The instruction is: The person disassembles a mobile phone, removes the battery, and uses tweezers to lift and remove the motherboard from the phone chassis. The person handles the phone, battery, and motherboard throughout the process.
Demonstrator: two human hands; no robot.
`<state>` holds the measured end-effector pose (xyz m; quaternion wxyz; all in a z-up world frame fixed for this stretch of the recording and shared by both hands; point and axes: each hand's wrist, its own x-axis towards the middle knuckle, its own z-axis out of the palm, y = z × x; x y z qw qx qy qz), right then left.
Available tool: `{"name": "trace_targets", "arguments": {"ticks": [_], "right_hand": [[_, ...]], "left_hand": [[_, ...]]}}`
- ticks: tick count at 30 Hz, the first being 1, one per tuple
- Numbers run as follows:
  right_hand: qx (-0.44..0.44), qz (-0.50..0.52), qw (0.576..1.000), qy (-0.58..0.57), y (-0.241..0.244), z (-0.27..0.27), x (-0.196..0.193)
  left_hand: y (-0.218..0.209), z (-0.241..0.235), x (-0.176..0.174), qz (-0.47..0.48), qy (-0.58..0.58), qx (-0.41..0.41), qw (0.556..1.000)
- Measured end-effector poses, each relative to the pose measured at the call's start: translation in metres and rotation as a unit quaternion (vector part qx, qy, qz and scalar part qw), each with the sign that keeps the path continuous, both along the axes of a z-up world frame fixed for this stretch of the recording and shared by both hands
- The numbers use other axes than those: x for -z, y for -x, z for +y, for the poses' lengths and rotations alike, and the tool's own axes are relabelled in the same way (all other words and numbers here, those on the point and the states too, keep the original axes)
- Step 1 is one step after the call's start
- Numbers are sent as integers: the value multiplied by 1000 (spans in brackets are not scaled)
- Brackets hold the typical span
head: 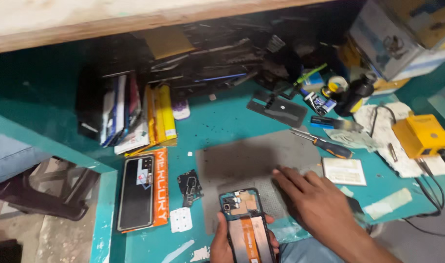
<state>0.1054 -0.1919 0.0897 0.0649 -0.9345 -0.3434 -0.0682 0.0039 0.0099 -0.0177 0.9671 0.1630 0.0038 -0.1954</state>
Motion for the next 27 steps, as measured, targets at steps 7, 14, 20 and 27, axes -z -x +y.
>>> {"name": "trace_targets", "arguments": {"ticks": [7, 14, 20, 27], "right_hand": [[64, -151, 986, 29, -43, -3, -5], [55, -139, 989, 5, -50, -20, -3], [32, -113, 993, -5, -29, -30, -6], [29, -100, 994, -31, -12, -28, -2]], "left_hand": [[3, -4, -12, -20, 12, -15, 1000], [8, 2, -24, -5, -16, 15, 1000], [8, 4, -26, -6, -24, 20, 1000], [9, 1, -33, -38, -8, 8, 999]]}}
